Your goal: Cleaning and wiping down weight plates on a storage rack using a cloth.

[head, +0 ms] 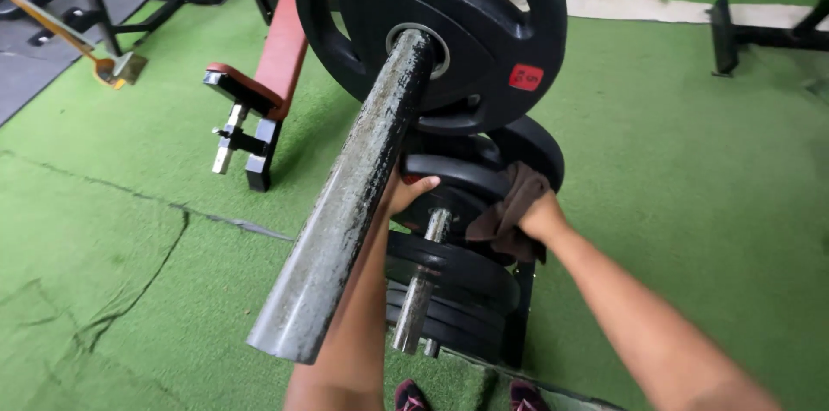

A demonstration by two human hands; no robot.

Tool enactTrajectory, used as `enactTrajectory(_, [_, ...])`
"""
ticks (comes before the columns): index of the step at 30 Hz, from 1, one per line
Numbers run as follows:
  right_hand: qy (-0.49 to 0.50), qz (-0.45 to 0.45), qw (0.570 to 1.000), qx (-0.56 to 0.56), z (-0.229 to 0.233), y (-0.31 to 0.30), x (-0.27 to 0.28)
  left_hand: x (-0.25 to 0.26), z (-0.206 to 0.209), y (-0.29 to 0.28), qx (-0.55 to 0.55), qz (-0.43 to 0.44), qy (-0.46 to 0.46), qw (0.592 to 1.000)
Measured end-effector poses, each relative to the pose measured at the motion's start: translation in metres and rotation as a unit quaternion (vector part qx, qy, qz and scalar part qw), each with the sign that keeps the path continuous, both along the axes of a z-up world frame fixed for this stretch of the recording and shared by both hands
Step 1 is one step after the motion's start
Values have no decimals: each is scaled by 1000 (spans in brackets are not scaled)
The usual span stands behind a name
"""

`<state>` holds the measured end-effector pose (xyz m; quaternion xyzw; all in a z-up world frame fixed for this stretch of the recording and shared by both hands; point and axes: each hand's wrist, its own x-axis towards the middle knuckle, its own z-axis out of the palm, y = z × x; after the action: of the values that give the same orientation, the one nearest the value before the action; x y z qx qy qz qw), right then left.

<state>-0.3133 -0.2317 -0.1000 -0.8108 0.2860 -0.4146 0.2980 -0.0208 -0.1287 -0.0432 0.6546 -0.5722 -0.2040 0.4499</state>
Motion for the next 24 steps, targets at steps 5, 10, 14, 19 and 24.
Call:
enactTrajectory(5, [91, -26, 993, 74, 10, 18, 3, -5, 29, 20, -43, 34, -137, 989])
enactTrajectory(10, [119, -65, 989, -52, -24, 46, -12, -15, 63, 45, 162, 1, -174, 971])
enactTrajectory(14, [233, 10, 972, -27, 9, 64, -31, -24, 64, 62, 131, -47, -225, 964])
enactTrajectory(19, [141, 142, 945, 259, 98, 84, -6, -25, 46, 66, 100, -42, -275, 955])
enactTrajectory(24, [8, 374, 861, 345, 134, 76, 76, -24, 51, 66, 139, -25, -210, 967])
